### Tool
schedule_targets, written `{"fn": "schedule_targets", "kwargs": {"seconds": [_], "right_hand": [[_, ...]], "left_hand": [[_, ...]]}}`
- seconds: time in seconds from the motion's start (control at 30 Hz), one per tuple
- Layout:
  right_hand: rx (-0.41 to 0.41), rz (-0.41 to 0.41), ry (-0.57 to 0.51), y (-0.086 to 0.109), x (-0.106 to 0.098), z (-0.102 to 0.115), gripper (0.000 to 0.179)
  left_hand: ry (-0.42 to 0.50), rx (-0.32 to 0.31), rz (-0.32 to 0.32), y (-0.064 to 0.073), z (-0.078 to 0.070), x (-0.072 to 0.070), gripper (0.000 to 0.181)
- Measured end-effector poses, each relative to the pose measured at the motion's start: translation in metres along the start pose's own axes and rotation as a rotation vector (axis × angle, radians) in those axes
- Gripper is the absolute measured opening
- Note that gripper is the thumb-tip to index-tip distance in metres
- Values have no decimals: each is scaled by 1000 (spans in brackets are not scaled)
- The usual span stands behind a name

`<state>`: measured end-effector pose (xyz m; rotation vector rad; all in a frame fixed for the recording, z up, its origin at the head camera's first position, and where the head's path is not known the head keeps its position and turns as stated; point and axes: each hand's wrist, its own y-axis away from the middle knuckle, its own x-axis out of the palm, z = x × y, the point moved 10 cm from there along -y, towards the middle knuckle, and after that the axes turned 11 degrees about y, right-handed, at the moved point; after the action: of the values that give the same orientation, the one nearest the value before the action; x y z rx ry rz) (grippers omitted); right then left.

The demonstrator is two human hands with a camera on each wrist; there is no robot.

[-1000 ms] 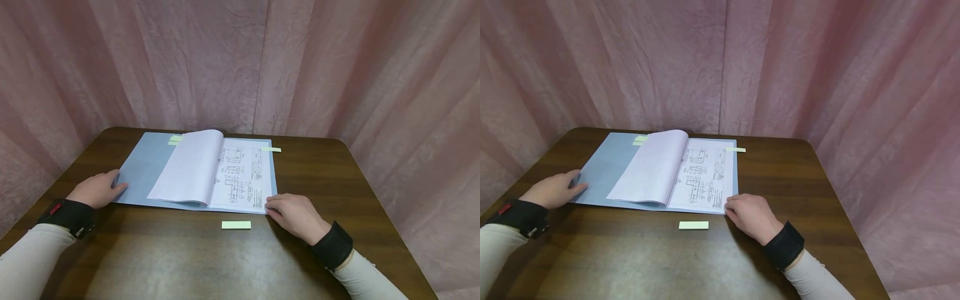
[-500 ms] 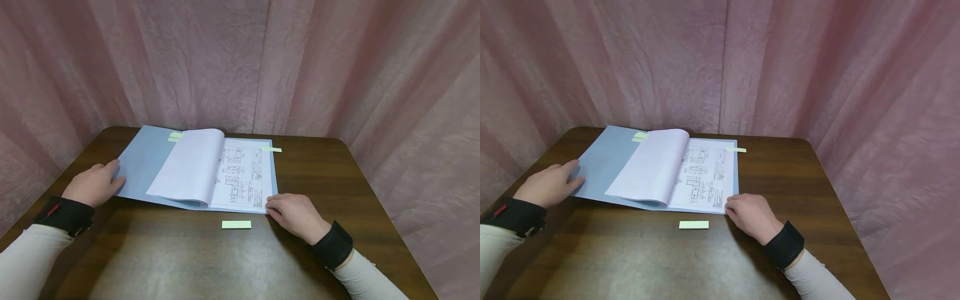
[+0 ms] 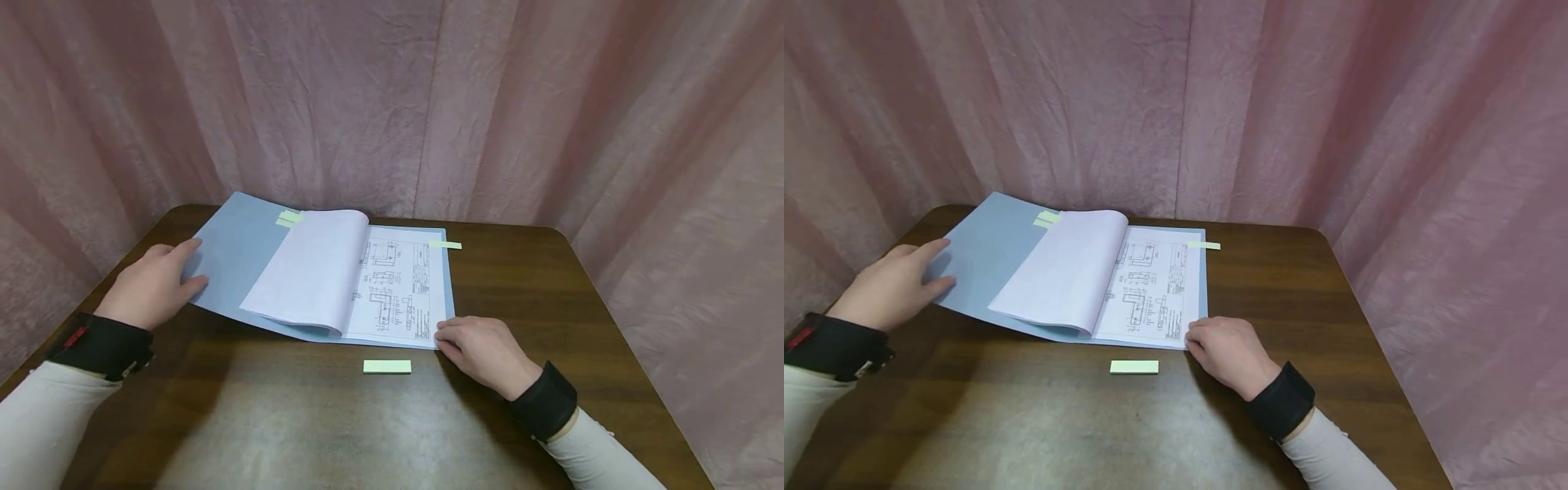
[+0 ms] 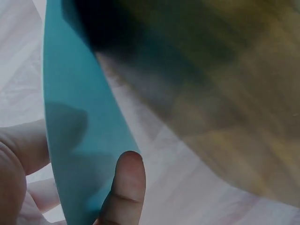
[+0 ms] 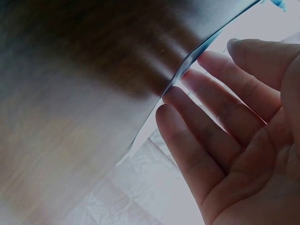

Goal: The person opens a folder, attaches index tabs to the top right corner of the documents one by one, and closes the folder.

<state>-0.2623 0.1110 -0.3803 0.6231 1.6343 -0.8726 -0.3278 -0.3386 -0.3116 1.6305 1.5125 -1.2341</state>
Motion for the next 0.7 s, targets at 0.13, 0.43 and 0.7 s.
{"fn": "schedule_targets", "kwargs": {"seconds": [0.13, 0.43, 0.7], "right_hand": [[1, -4, -3, 1, -1, 0, 16], [8, -12, -9, 4, -3, 0, 18], [-2, -15, -11, 4, -4, 2, 18]], "left_hand": [[36, 22, -48, 2, -25, -18, 68], [95, 87, -105, 5, -79, -37, 62], [118, 173, -104, 2, -128, -41, 69]]}}
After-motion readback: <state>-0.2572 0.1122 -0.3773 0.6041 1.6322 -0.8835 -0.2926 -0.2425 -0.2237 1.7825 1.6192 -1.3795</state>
